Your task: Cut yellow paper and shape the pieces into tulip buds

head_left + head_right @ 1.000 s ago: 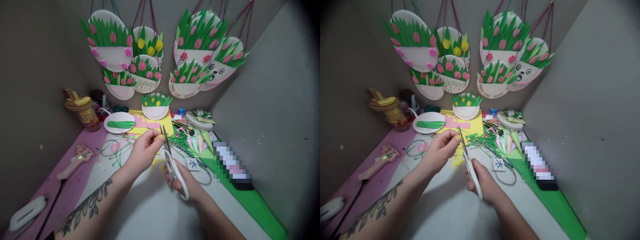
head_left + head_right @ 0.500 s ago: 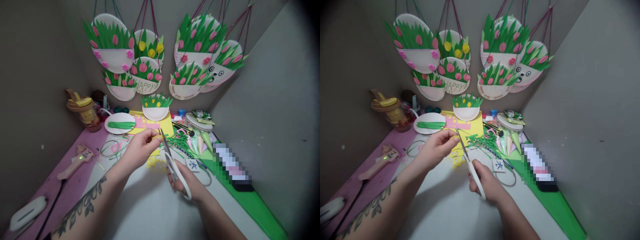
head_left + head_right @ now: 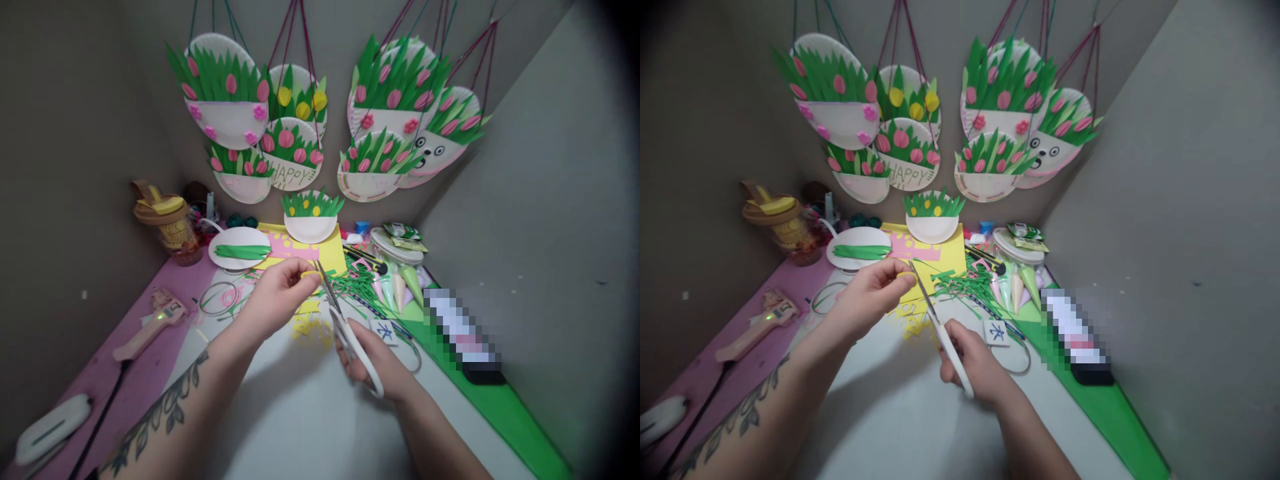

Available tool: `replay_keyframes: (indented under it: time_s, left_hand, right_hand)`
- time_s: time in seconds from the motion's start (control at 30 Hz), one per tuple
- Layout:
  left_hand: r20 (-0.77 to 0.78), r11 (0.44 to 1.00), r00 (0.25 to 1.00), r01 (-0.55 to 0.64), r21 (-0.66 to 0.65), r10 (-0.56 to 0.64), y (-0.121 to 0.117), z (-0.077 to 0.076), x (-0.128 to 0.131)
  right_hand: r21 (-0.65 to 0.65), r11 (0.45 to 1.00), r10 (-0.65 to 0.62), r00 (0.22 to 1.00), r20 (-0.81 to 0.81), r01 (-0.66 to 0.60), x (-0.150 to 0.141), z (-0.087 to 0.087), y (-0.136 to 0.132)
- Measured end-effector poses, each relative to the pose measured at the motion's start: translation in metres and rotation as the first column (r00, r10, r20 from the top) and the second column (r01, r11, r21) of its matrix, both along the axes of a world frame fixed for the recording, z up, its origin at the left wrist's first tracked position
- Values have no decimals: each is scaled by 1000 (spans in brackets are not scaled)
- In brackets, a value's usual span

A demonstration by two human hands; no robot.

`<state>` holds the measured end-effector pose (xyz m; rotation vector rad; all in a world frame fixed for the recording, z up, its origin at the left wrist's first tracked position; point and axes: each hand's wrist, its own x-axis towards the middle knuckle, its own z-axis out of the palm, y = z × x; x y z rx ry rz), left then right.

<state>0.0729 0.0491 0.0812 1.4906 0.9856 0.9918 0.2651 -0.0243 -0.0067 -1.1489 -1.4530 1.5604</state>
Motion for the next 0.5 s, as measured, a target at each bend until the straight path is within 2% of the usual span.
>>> replay_keyframes:
  time_s: [0.3,0.5]
  left_hand:
    - [-21,1000,1000,-17,-22,17,0,6,-3]
    - [-61,1000,998,-5,-15,4,2,7,-7]
  right_hand:
    - [16,1000,0,998,69,-1,1,12,1]
    - [46,999,-2,993,116,-3,5,14,3]
